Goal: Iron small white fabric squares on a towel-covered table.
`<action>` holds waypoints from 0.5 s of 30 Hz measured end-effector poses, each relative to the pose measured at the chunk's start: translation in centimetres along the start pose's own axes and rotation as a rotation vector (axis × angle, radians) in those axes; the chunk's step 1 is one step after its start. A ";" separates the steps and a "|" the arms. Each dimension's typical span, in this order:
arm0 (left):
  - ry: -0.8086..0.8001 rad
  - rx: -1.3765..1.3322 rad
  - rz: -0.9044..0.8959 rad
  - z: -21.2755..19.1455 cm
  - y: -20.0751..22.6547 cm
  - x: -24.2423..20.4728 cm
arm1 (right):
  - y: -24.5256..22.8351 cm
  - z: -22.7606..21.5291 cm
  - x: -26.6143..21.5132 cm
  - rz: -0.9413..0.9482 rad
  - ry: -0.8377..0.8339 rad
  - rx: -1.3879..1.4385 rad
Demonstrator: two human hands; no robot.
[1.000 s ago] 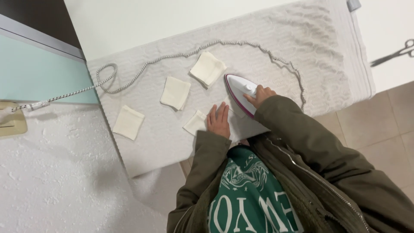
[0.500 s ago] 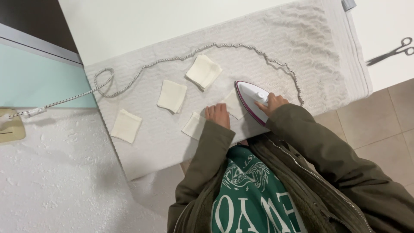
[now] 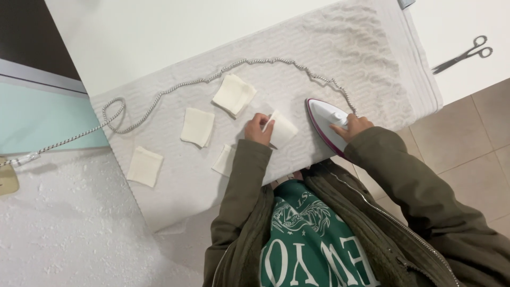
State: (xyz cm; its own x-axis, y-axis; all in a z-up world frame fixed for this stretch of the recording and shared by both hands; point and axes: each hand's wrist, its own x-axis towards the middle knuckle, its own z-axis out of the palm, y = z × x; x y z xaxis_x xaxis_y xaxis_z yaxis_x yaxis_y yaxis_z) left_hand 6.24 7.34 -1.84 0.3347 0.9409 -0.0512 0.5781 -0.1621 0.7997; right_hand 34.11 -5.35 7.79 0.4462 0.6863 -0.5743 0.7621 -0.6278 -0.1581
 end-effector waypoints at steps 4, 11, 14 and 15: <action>0.027 -0.179 0.054 -2.6 3.8 -0.8 | 1.3 -1.5 0.1 -0.010 0.066 0.013; -0.046 0.231 0.486 -0.3 4.6 -6.0 | -1.3 -2.5 -1.1 -0.052 0.032 0.039; -0.067 0.209 0.467 -0.3 3.5 -7.6 | -3.9 -1.7 -1.2 -0.077 -0.094 0.018; -0.052 0.185 0.456 -0.4 2.7 -7.9 | -4.8 -1.1 -1.1 -0.094 -0.158 -0.005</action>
State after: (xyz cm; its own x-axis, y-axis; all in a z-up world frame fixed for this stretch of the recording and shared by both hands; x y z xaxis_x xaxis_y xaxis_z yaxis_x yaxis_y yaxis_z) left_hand 4.88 -0.41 0.95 0.6181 0.7468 0.2455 0.4849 -0.6080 0.6287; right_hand 30.49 -2.71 10.05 0.2942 0.6757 -0.6760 0.7995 -0.5615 -0.2134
